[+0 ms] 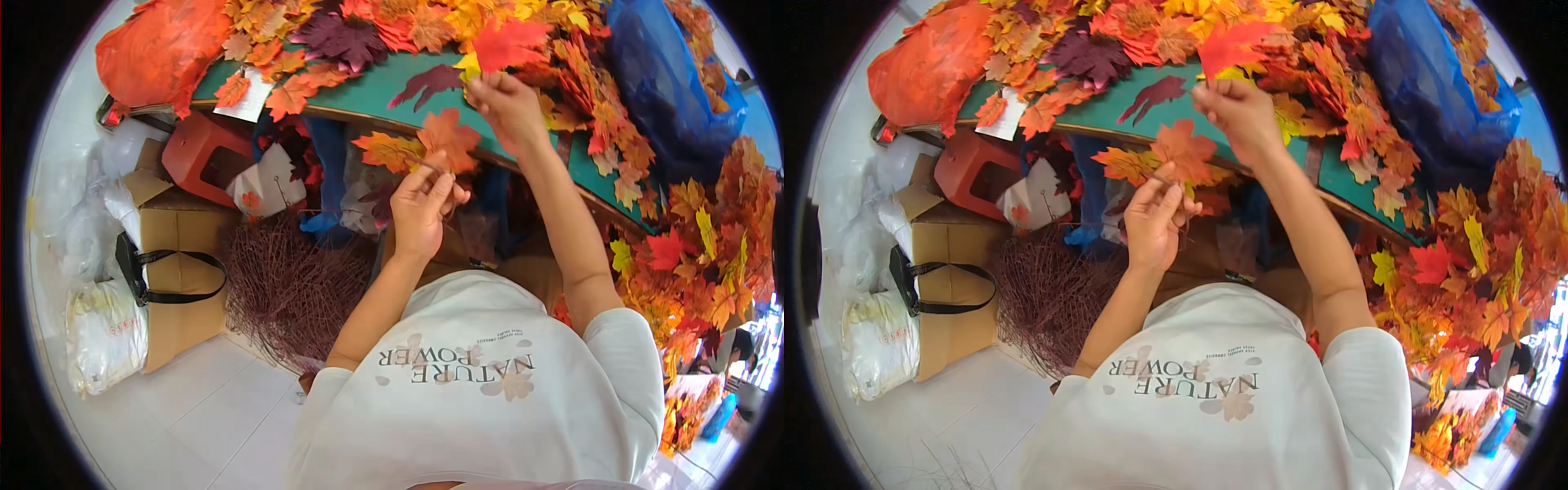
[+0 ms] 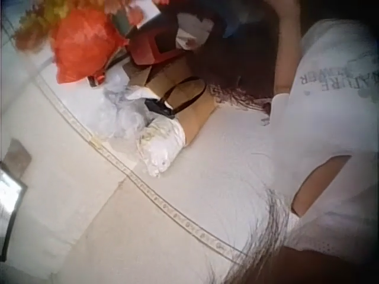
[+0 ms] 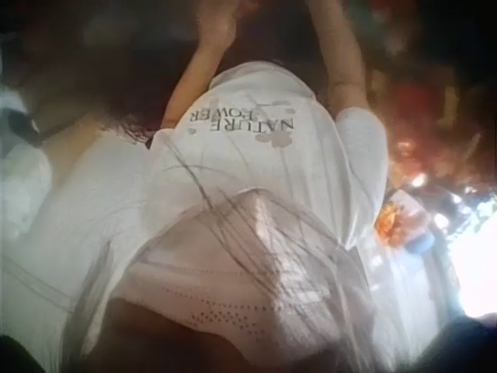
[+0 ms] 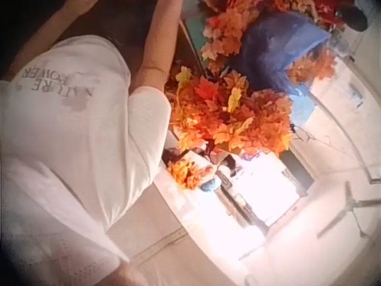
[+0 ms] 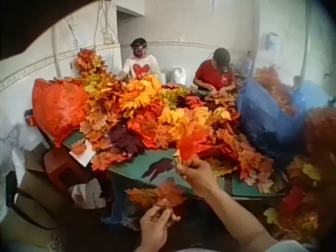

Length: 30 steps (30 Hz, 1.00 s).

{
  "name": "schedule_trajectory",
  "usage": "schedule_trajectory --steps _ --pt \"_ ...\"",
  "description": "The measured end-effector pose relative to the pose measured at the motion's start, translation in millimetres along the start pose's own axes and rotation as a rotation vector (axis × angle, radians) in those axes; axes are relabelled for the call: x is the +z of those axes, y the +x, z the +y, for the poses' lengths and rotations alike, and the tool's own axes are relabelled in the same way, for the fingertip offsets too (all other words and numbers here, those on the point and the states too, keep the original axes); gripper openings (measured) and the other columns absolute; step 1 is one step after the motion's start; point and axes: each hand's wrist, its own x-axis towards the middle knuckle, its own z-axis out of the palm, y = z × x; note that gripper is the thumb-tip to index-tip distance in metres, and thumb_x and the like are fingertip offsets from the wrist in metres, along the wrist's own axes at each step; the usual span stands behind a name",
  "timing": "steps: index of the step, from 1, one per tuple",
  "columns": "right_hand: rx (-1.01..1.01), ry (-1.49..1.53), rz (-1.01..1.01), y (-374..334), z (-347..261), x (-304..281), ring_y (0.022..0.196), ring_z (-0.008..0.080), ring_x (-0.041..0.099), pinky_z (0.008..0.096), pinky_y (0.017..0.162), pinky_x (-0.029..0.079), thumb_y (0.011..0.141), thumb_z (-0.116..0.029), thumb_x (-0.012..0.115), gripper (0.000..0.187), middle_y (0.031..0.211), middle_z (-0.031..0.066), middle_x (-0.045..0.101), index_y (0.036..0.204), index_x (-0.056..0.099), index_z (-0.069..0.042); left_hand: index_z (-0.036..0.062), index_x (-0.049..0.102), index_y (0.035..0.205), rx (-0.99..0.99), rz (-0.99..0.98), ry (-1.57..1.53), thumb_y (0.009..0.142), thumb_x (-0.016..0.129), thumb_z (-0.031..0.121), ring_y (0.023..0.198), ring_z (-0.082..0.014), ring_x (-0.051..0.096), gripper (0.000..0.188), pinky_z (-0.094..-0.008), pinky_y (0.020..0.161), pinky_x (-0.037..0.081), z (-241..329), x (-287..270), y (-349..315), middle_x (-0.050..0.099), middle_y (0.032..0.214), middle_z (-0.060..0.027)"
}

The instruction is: The person assembles artificial maple leaves onto long stems or vines by hand.

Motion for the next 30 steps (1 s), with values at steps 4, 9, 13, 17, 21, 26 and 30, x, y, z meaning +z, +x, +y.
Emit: schedule_trajectory --steps 4,9,13,17,21,26,30 --pt "0.081 0.011 0.207 -81 13 5 0.069 0.008 0.059 0.0178 0.057 0.047 0.079 -0.006 0.069 0.013 0.079 0.0049 0.063 0.09 0.064 0.0 -0.0007 0.057 0.106 -0.041 0.043 -0.04 0.087 0.057 0.001 0.068 -0.0098 0.059 0.019 -0.0248 0.063 0.054 -12 12 -2 0.058 0.083 -0.0024" --pt "-0.024 -0.129 0.197 -120 32 -4 0.073 0.0115 0.061 0.0242 0.062 0.05 0.078 -0.002 0.069 0.014 0.085 0.0062 0.065 0.091 0.064 -0.001 0.0009 0.059 0.094 -0.054 -0.04 0.061 0.087 0.059 0.002 0.067 -0.0088 0.058 0.008 -0.0247 0.062 0.054 -29 18 -7 0.059 0.08 -0.0027" --pt "-0.081 -0.083 0.257 -130 31 -5 0.068 0.0117 0.06 0.024 0.061 0.049 0.079 -0.002 0.068 0.015 0.087 0.007 0.066 0.093 0.064 -0.001 -0.0008 0.059 0.106 -0.076 -0.029 0.102 0.086 0.059 0.0 0.067 -0.0087 0.058 0.02 -0.0233 0.061 0.053 -33 25 -15 0.059 0.083 -0.0025" --pt "-0.018 0.233 0.289 -139 34 -6 0.058 0.0102 0.057 0.0214 0.051 0.047 0.081 -0.006 0.067 0.013 0.078 0.0064 0.064 0.092 0.062 -0.001 -0.001 0.055 0.117 -0.109 -0.039 0.121 0.085 0.058 -0.002 0.067 -0.0092 0.058 0.032 -0.0239 0.062 0.053 -34 31 -17 0.059 0.083 -0.0022" --pt "0.042 0.391 0.384 -140 34 -4 0.055 0.0117 0.056 0.0221 0.048 0.045 0.083 -0.009 0.066 0.011 0.075 0.0052 0.061 0.09 0.06 -0.002 -0.0001 0.047 0.127 -0.126 -0.047 0.101 0.085 0.057 -0.003 0.068 -0.0112 0.058 0.043 -0.0281 0.066 0.054 -36 30 -17 0.061 0.094 -0.0058" --pt "0.042 0.344 0.32 -141 39 -13 0.059 0.011 0.057 0.0222 0.049 0.045 0.084 -0.008 0.065 0.01 0.078 0.004 0.061 0.092 0.06 -0.002 -0.0007 0.046 0.128 -0.126 -0.044 0.124 0.084 0.058 -0.003 0.068 -0.0113 0.058 0.045 -0.0284 0.066 0.054 -40 29 -16 0.061 0.095 -0.0061" --pt "0.038 0.341 0.308 -142 40 -15 0.062 0.01 0.057 0.0221 0.049 0.046 0.085 -0.007 0.063 0.01 0.081 0.0032 0.063 0.093 0.061 -0.003 -0.0008 0.046 0.127 -0.137 -0.02 0.154 0.083 0.058 -0.004 0.068 -0.0115 0.057 0.046 -0.0286 0.065 0.054 -41 31 -16 0.061 0.095 -0.0068"
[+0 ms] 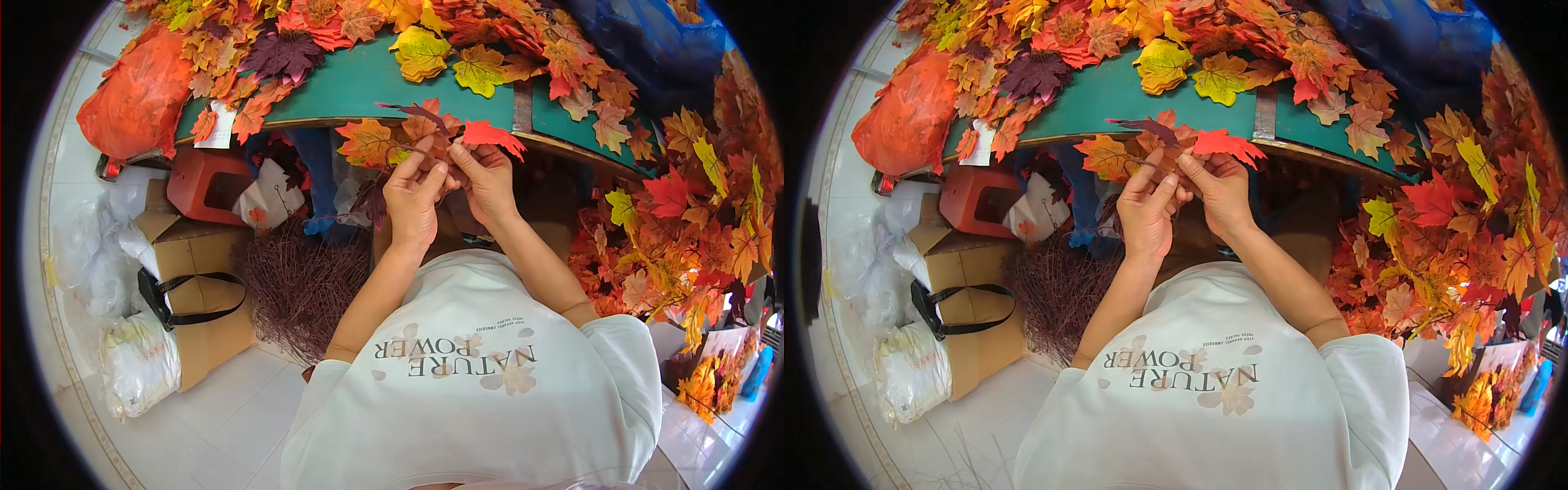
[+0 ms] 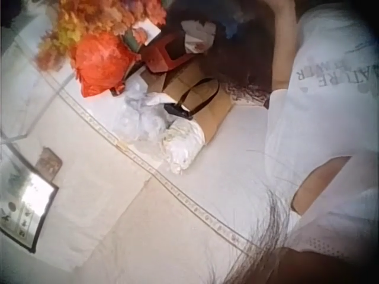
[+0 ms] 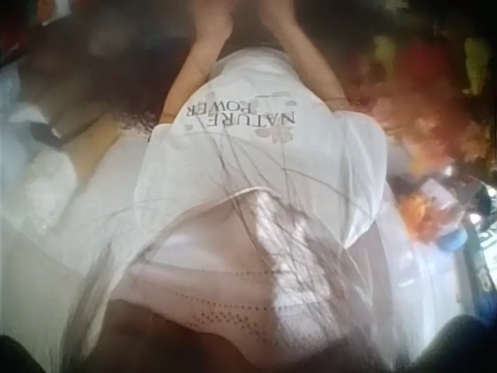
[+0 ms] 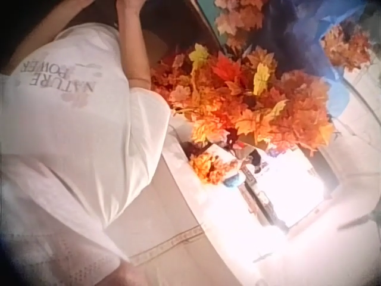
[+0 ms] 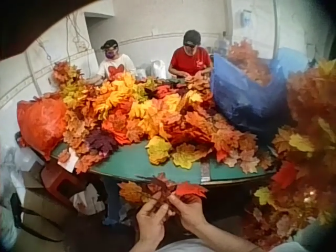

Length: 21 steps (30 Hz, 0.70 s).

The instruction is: The person assembles artificial maple leaves onto long stems or vines by hand.

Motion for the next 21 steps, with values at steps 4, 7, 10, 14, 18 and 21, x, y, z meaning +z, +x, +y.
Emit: schedule_trajectory --steps 4,7,10,14,18,21 --pt "-0.022 0.002 0.005 0 1 2 0.062 0.0096 0.057 0.0218 0.05 0.046 0.085 -0.007 0.064 0.009 0.081 0.003 0.062 0.092 0.061 -0.003 -0.0007 0.047 0.127 0.017 0.013 0.002 0.083 0.057 -0.005 0.067 -0.0118 0.056 0.045 -0.0284 0.065 0.052 -3 -2 1 0.062 0.095 -0.0073" --pt "-0.065 -0.065 -0.028 1 3 -1 0.062 0.009 0.057 0.021 0.051 0.045 0.084 -0.006 0.064 0.009 0.079 0.0026 0.062 0.092 0.061 -0.002 -0.0015 0.046 0.127 0.011 0.001 0.017 0.084 0.057 -0.005 0.067 -0.0123 0.056 0.045 -0.0278 0.065 0.051 -4 -3 3 0.062 0.099 -0.0087" --pt "-0.138 -0.128 0.008 3 5 -3 0.056 0.0079 0.054 0.021 0.049 0.042 0.083 -0.006 0.065 0.009 0.071 0.0014 0.06 0.089 0.06 -0.001 -0.0042 0.052 0.121 0.043 0.029 -0.011 0.082 0.058 -0.007 0.066 -0.0101 0.058 0.039 -0.0234 0.063 0.052 -9 3 5 0.06 0.088 -0.0038" --pt "-0.06 -0.18 0.011 1 11 -5 0.058 0.0071 0.055 0.0204 0.053 0.045 0.084 -0.005 0.064 0.007 0.071 0.0015 0.06 0.087 0.059 0.0 -0.0038 0.051 0.122 0.082 0.053 0.007 0.083 0.058 -0.005 0.066 -0.0102 0.058 0.039 -0.0232 0.063 0.052 -9 2 3 0.063 0.096 -0.0093" --pt "-0.152 -0.059 0.039 -2 23 -10 0.058 0.0071 0.054 0.0204 0.054 0.044 0.084 -0.004 0.063 0.005 0.07 0.001 0.059 0.085 0.059 -0.001 -0.0037 0.05 0.123 0.087 -0.016 0.036 0.083 0.059 -0.006 0.066 -0.0095 0.058 0.042 -0.022 0.063 0.051 -15 -10 11 0.063 0.094 -0.009" --pt "-0.113 0.049 0.099 -1 25 -7 0.058 0.0072 0.054 0.0201 0.053 0.044 0.084 -0.005 0.064 0.005 0.072 0.0015 0.06 0.085 0.059 -0.002 -0.0036 0.05 0.123 0.09 -0.03 0.088 0.082 0.059 -0.007 0.066 -0.0093 0.058 0.042 -0.0204 0.062 0.05 -15 -8 12 0.063 0.094 -0.008"
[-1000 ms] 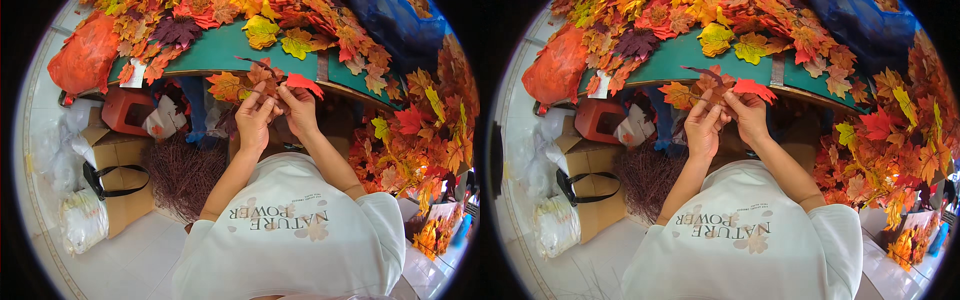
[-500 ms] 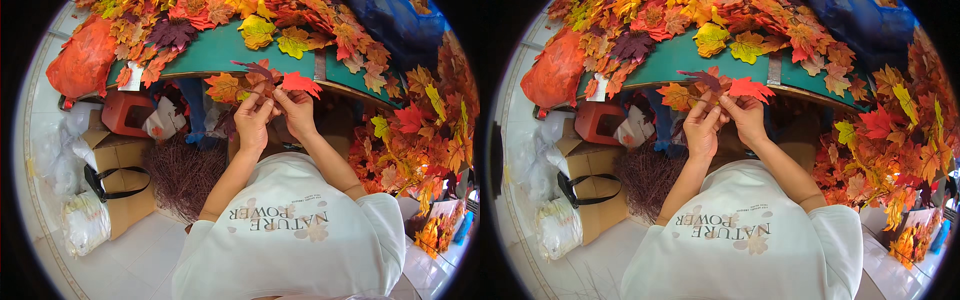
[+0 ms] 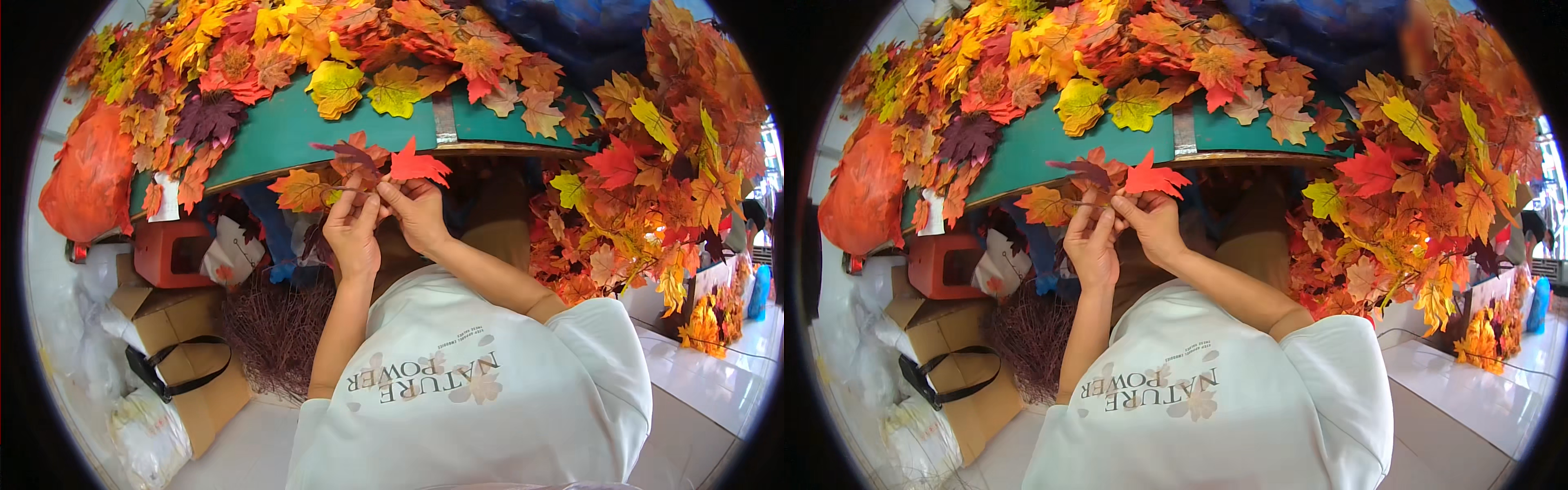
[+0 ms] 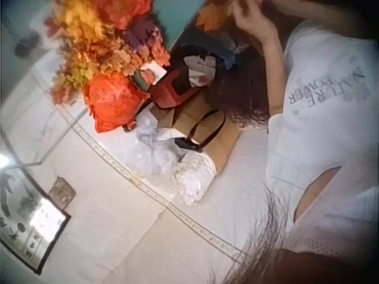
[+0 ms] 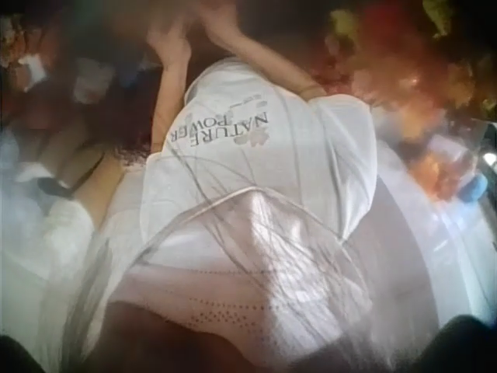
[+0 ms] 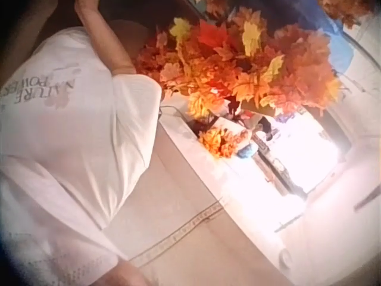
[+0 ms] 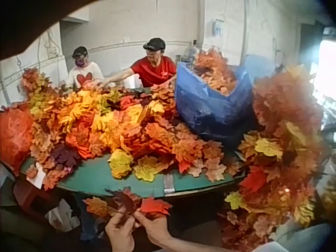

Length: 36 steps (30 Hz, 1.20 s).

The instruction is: The person assembles artificial maple leaves onto long stems or vines by hand.

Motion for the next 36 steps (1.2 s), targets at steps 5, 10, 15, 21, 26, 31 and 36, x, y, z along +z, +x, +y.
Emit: schedule_trajectory --steps 5,10,15,21,26,31,36 --pt "0.123 0.198 -0.005 2 2 -5 0.064 0.0103 0.058 0.021 0.055 0.047 0.087 -0.009 0.061 0.007 0.079 0.0037 0.062 0.09 0.06 -0.003 -0.0043 0.05 0.123 0.002 0.039 0.006 0.082 0.06 -0.007 0.068 -0.0097 0.059 0.043 -0.0188 0.061 0.048 4 5 -2 0.062 0.089 -0.005" --pt "0.158 0.208 0.015 4 0 -8 0.067 0.0103 0.058 0.0205 0.056 0.048 0.087 -0.009 0.061 0.007 0.083 0.004 0.062 0.091 0.06 -0.004 -0.0051 0.049 0.123 -0.043 0.073 0.038 0.082 0.06 -0.006 0.068 -0.0114 0.06 0.042 -0.0206 0.062 0.051 3 10 -2 0.059 0.085 -0.0052" --pt "0.166 0.191 0.025 1 0 -3 0.068 0.01 0.058 0.0206 0.056 0.048 0.086 -0.009 0.062 0.007 0.083 0.0044 0.063 0.091 0.06 -0.004 -0.0041 0.051 0.122 -0.018 0.086 0.035 0.082 0.06 -0.006 0.067 -0.011 0.06 0.04 -0.0202 0.061 0.051 1 6 -2 0.06 0.085 -0.005" --pt "0.254 0.315 0.086 3 6 -9 0.068 0.0093 0.059 0.02 0.057 0.049 0.087 -0.011 0.061 0.008 0.084 0.0044 0.063 0.091 0.06 -0.004 -0.0041 0.053 0.12 0.005 0.09 0.061 0.082 0.06 -0.006 0.066 -0.0106 0.06 0.039 -0.0204 0.061 0.051 1 10 -3 0.06 0.086 -0.0052" --pt "0.25 0.282 0.063 3 6 -12 0.069 0.0086 0.059 0.019 0.057 0.049 0.087 -0.013 0.061 0.009 0.084 0.0034 0.063 0.091 0.061 -0.005 -0.0062 0.053 0.118 0.007 0.083 0.059 0.08 0.06 -0.008 0.069 -0.0093 0.06 0.038 -0.0204 0.064 0.053 -2 8 -3 0.061 0.089 -0.0072" --pt "0.268 0.286 0.08 4 7 -13 0.069 0.0083 0.058 0.0183 0.055 0.048 0.087 -0.013 0.062 0.01 0.084 0.0031 0.063 0.091 0.061 -0.004 -0.0048 0.054 0.118 0.013 0.077 0.096 0.08 0.061 -0.008 0.068 -0.0103 0.06 0.039 -0.0208 0.064 0.052 -2 9 -5 0.061 0.088 -0.0064" --pt "0.272 0.292 0.085 4 7 -12 0.07 0.0082 0.059 0.0183 0.055 0.048 0.087 -0.013 0.062 0.01 0.085 0.003 0.063 0.092 0.061 -0.004 -0.0033 0.055 0.118 0.008 0.093 0.078 0.08 0.062 -0.007 0.069 -0.0112 0.059 0.039 -0.0215 0.064 0.051 -4 8 -5 0.061 0.087 -0.006"
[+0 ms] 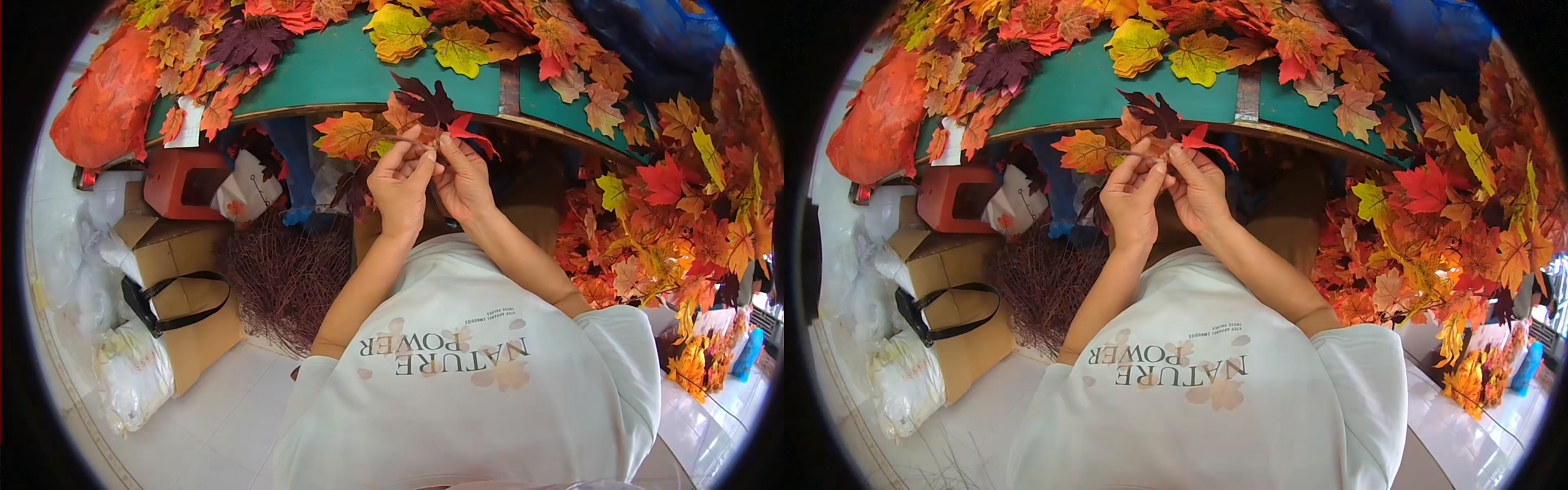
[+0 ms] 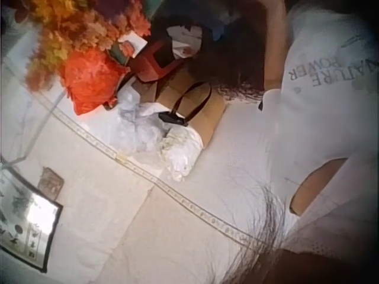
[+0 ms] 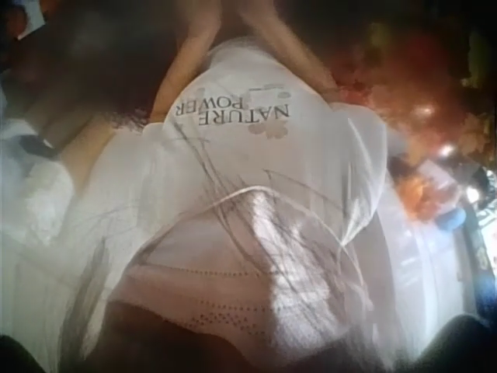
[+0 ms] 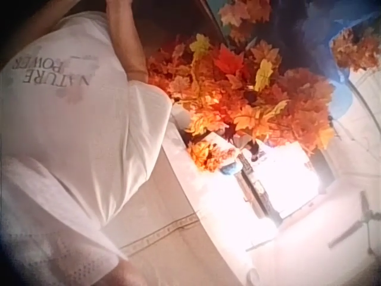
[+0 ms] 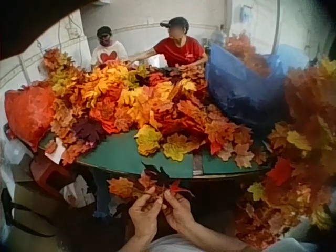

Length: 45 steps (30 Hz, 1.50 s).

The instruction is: The person assembles artificial maple leaves onto long stems or vines by hand.

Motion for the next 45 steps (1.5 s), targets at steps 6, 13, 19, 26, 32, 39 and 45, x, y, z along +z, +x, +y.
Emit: schedule_trajectory --steps 6,13,19,26,32,39,45 --pt "-0.155 -0.087 -0.018 -3 3 1 0.075 0.0092 0.059 0.02 0.06 0.049 0.086 -0.007 0.062 0.005 0.086 0.0028 0.062 0.091 0.06 -0.005 -0.0063 0.053 0.118 0.03 0.008 -0.01 0.08 0.06 -0.009 0.069 -0.0099 0.06 0.038 -0.0199 0.063 0.051 -2 2 1 0.06 0.087 -0.006" --pt "-0.342 -0.176 -0.035 -3 9 -3 0.073 0.0096 0.058 0.02 0.059 0.048 0.085 -0.002 0.061 0.006 0.085 0.0033 0.062 0.09 0.06 -0.004 -0.0058 0.053 0.118 0.038 -0.011 -0.039 0.081 0.061 -0.008 0.07 -0.0093 0.06 0.038 -0.0196 0.064 0.051 -7 2 3 0.061 0.086 -0.0058" --pt "-0.314 -0.086 0.008 -6 9 -2 0.066 0.0097 0.057 0.0211 0.056 0.047 0.083 -0.001 0.063 0.007 0.08 0.0032 0.062 0.089 0.06 -0.004 -0.0046 0.055 0.117 0.004 -0.033 0.043 0.081 0.061 -0.007 0.068 -0.01 0.059 0.037 -0.0204 0.064 0.05 -6 -3 3 0.061 0.086 -0.0056" --pt "-0.371 -0.251 -0.023 -3 6 -4 0.062 0.0085 0.056 0.0213 0.056 0.046 0.082 -0.001 0.065 0.007 0.075 0.0023 0.061 0.089 0.061 -0.002 -0.0067 0.057 0.113 0.024 -0.031 0.064 0.08 0.061 -0.007 0.067 -0.01 0.06 0.033 -0.0202 0.063 0.051 -7 -4 7 0.061 0.085 -0.006" --pt "-0.393 -0.378 -0.082 0 6 -12 0.07 0.0076 0.057 0.0218 0.062 0.047 0.082 -0.003 0.065 0.009 0.08 0.0014 0.062 0.09 0.061 -0.002 -0.0067 0.057 0.113 0.047 -0.07 0.094 0.082 0.059 -0.007 0.069 -0.0105 0.06 0.031 -0.0219 0.064 0.051 -11 -11 8 0.063 0.087 -0.0071" --pt "-0.597 -1.4 -0.359 -8 -56 -3 0.077 0.0225 0.063 0.0308 0.066 0.05 0.079 -0.007 0.065 0.014 0.09 0.0107 0.065 0.092 0.063 -0.002 -0.0068 0.059 0.105 -0.147 0.011 0.093 0.087 0.057 0.001 0.069 -0.0118 0.062 0.02 -0.0219 0.063 0.051 -9 -41 11 0.062 0.092 -0.009" --pt "-1.352 -2.354 0.513 4 -195 -3 0.092 0.0314 0.056 0.0413 0.081 0.046 0.082 -0.014 0.056 0.021 0.103 0.0131 0.055 0.102 0.059 -0.007 -0.0077 0.056 0.105 -0.183 -0.081 -0.034 0.086 0.057 0.0 0.09 -0.0155 0.06 0.02 -0.0279 0.082 0.048 18 -53 13 0.057 0.098 -0.0071"
